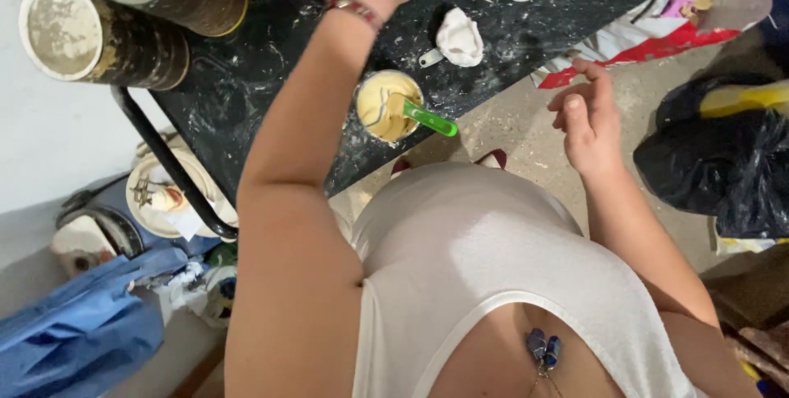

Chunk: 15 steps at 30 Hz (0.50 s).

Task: Filling dental impression molds with yellow plaster material using a spatula

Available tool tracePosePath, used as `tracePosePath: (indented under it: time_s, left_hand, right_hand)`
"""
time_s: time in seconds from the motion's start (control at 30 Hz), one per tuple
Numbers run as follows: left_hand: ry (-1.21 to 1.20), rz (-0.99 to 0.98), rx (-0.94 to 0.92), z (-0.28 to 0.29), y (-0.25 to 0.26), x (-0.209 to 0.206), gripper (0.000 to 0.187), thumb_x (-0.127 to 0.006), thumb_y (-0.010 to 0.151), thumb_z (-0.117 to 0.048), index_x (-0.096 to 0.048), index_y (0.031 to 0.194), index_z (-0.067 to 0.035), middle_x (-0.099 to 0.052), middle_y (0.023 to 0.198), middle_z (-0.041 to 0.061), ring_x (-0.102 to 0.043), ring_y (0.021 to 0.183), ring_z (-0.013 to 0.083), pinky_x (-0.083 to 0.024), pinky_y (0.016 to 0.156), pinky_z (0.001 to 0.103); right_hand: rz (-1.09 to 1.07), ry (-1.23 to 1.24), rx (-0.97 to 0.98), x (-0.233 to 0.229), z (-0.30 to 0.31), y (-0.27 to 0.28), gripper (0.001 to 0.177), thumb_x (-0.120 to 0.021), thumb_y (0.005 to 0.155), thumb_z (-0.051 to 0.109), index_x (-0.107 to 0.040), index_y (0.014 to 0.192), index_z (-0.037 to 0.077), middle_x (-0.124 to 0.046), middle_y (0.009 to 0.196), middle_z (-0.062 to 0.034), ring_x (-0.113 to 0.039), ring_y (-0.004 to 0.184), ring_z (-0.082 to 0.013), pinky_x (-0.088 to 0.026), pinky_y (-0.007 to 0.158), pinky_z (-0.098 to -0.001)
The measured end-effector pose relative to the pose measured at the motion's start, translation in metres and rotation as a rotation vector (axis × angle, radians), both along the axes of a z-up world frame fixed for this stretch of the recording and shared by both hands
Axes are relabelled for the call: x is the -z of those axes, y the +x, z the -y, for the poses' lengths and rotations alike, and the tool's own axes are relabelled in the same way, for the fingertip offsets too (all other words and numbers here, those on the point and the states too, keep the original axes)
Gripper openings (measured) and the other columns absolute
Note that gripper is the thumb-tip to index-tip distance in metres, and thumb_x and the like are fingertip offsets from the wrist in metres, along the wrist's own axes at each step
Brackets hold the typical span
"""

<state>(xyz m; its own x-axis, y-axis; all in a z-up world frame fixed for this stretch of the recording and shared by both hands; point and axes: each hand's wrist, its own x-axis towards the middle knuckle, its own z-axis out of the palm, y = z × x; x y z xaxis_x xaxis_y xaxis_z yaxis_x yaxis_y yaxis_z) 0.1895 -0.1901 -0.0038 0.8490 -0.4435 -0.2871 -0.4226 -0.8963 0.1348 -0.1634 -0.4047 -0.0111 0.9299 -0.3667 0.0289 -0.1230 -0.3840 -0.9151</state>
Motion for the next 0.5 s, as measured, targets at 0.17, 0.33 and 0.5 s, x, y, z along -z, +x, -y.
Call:
tracePosePath:
  time_s: [0.17, 0.33, 0.5]
  left_hand:
    - [0.109, 0.143, 0.046, -0.038, 0.001, 0.052, 0.091, -0.095, 0.066, -0.067, -0.061, 0.132, -0.014, -0.062, 0.129, 0.010, -0.057, 0.117, 0.0356, -0.057, 0.078, 0.052]
    - [-0.020, 0.255, 0.014, -0.029, 0.005, 0.092, 0.084, -0.088, 0.075, -0.069, -0.061, 0.136, -0.019, -0.061, 0.135, 0.008, -0.058, 0.119, 0.0396, -0.044, 0.094, 0.055]
    - [-0.250, 0.378, 0.158, -0.039, -0.030, 0.030, 0.067, -0.097, 0.069, -0.048, -0.068, 0.122, -0.020, -0.064, 0.124, 0.008, -0.059, 0.110, 0.0364, -0.046, 0.089, 0.053]
  right_hand:
    - [-0.056, 0.017, 0.021, -0.004, -0.008, 0.011, 0.074, -0.037, 0.109, 0.062, -0.041, 0.149, 0.000, -0.066, 0.095, -0.0112, -0.058, 0.066, -0.0169, -0.046, 0.059, -0.0298]
    - [-0.091, 0.003, -0.059, -0.019, -0.023, 0.027, 0.080, -0.034, 0.105, 0.068, -0.042, 0.148, 0.001, -0.068, 0.097, -0.0118, -0.060, 0.070, -0.0188, -0.049, 0.065, -0.0344]
    - [-0.031, 0.033, -0.095, -0.033, -0.039, 0.047, 0.058, -0.043, 0.112, 0.049, -0.045, 0.144, 0.001, -0.069, 0.095, -0.0117, -0.063, 0.069, -0.0166, -0.050, 0.062, -0.0297]
